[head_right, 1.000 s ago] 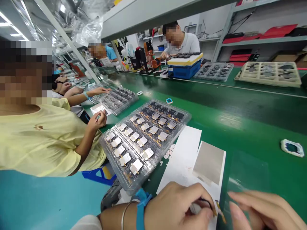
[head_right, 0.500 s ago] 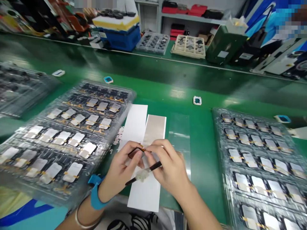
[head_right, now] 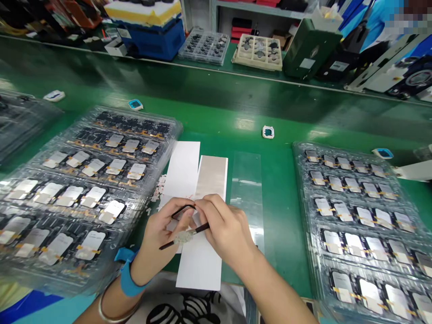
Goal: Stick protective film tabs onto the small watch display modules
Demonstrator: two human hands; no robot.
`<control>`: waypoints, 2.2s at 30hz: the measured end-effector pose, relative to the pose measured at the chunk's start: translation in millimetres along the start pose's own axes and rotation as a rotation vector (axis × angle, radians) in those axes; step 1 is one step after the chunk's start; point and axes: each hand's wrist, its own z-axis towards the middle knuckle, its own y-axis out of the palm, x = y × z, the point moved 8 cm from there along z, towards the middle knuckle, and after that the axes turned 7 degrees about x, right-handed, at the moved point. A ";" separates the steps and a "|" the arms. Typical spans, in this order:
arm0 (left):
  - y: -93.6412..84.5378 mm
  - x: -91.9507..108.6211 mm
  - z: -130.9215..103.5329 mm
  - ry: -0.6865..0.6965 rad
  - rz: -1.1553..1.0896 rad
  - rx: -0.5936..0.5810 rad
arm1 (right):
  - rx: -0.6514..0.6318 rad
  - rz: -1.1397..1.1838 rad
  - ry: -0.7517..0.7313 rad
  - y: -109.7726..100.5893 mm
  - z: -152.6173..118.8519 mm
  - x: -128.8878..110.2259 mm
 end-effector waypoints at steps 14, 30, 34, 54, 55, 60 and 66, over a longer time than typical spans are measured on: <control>-8.0 -4.0 -0.6 -0.038 -0.079 0.137 | -0.031 0.504 0.591 10.3 2.4 47.6; -4.2 -3.5 -7.7 -0.054 -0.495 0.100 | -0.138 0.557 0.767 24.6 -9.9 50.7; 11.0 -3.1 -11.6 -0.112 -0.457 -0.086 | -0.248 0.847 0.868 32.6 -10.1 44.0; 14.5 -17.8 -16.4 -0.200 -0.359 -0.146 | -0.158 0.720 0.754 23.3 -7.0 39.7; 14.8 -18.3 -16.0 -0.207 -0.361 -0.143 | -0.146 0.707 0.741 22.6 -6.7 39.1; 18.1 -18.9 -13.1 -0.230 -0.396 -0.138 | -0.127 0.683 0.719 22.0 -5.8 36.8; 17.9 -20.1 -14.2 -0.252 -0.382 -0.131 | -0.138 0.697 0.704 21.9 -2.4 33.9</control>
